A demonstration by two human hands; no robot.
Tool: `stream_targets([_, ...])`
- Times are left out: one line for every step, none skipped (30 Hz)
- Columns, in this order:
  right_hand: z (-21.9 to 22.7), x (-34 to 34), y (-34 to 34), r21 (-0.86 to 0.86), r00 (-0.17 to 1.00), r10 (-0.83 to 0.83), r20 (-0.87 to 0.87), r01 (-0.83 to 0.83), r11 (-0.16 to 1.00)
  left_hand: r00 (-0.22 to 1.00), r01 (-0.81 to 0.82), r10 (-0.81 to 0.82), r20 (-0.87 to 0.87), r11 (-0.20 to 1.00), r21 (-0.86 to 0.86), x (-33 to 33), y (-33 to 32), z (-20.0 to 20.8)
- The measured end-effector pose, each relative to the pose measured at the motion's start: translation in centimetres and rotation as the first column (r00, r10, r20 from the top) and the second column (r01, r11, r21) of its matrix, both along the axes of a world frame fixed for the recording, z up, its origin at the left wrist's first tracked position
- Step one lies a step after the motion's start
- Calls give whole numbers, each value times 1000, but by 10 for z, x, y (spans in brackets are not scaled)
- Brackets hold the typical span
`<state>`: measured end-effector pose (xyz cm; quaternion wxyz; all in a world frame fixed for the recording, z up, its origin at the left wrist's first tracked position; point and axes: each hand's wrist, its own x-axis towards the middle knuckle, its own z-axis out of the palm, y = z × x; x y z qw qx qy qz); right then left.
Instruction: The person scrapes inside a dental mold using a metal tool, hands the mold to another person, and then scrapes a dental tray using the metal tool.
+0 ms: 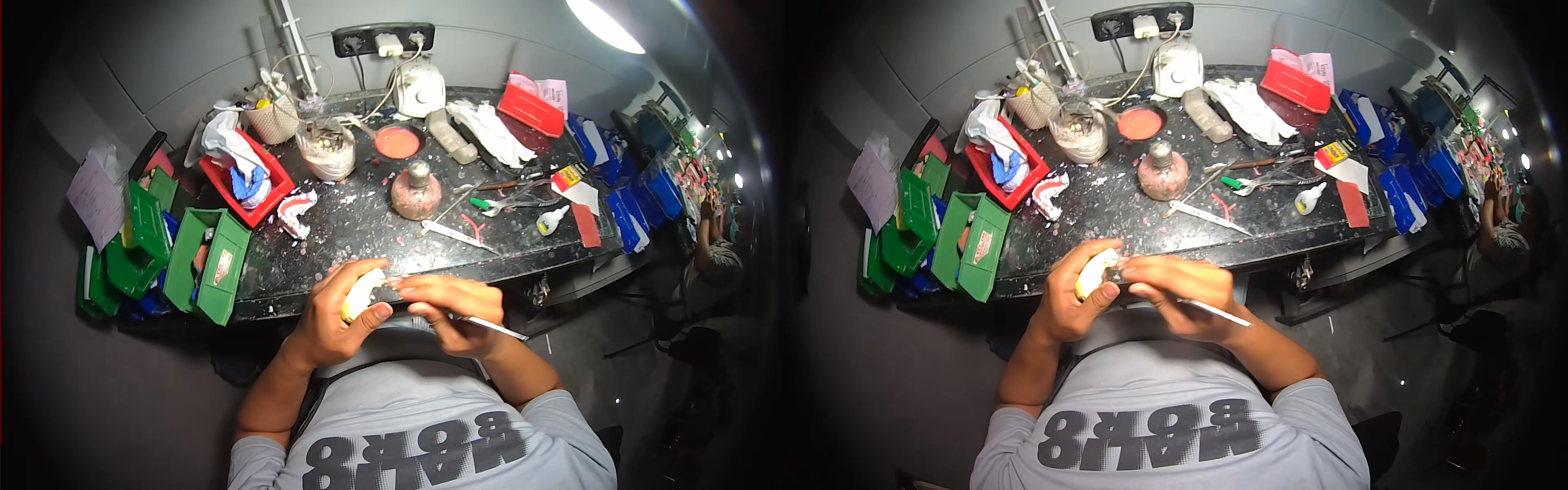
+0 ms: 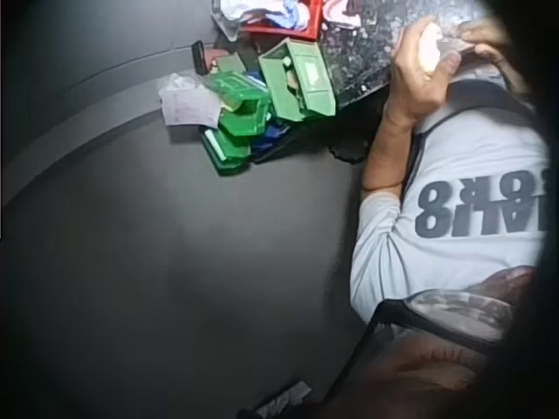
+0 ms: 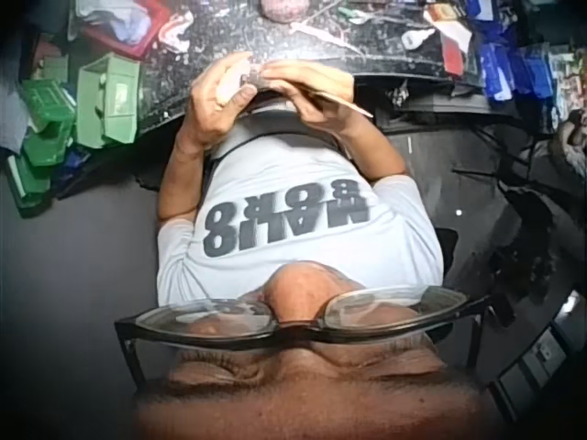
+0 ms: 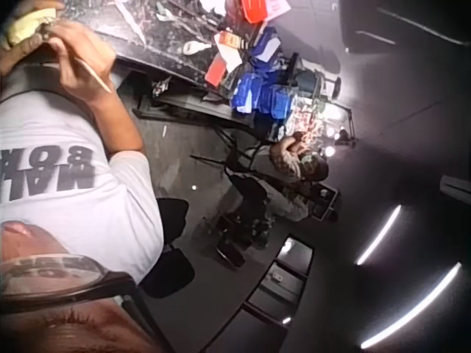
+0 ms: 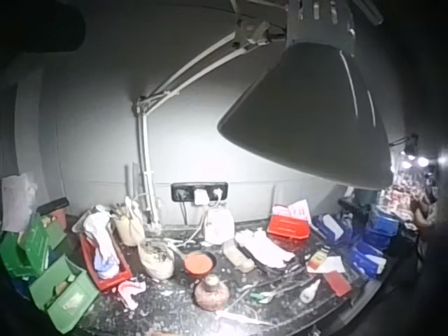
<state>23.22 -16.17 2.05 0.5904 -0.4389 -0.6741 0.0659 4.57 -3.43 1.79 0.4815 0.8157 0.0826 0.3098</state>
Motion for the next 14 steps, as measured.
stream_targets([2,6,-3,-17,998,-35,-49,34,999,998,-63,64,-13,994,91,-1,-1,5])
stream_targets([4,12,-4,-35,993,-64,-99,61,998,991,-130,136,-22,975,181,-3,-1,12])
stream_targets([7,14,-7,-194,974,-156,-167,123,973,988,-154,152,27,963,220,-2,-3,17])
stream_targets([13,20,-8,-336,959,-231,-165,166,927,985,-163,140,96,939,303,-2,-6,22])
stream_targets([15,29,-6,-473,967,-253,4,225,852,973,-190,105,206,872,452,-2,-13,35])
stream_targets([19,35,-5,-587,956,-236,172,292,755,952,-233,59,301,778,584,-5,-23,53])
stream_targets([20,35,-5,-566,905,-229,358,405,718,935,-200,-34,352,771,605,-7,-32,64])
stream_targets([20,35,-5,-576,879,-213,426,445,685,911,-171,-123,394,756,632,-9,-40,74])
stream_targets([18,34,-3,-574,856,-197,478,474,668,884,-199,-127,449,768,609,-6,-45,82])
stream_targets([15,33,0,-567,830,-181,527,503,652,877,-192,-149,457,763,617,-4,-43,82])
stream_targets([11,34,5,-544,802,-161,575,521,658,898,-193,-111,425,769,609,-1,-38,80])
stream_targets([8,35,9,-509,789,-163,592,523,684,917,-194,-74,391,775,602,1,-33,77])
stream_targets([1,35,11,-449,771,-228,595,554,701,965,-48,-104,241,835,549,-3,-25,73])
stream_targets([-7,34,14,-388,751,-296,590,586,712,978,11,-97,187,910,414,0,-23,68])
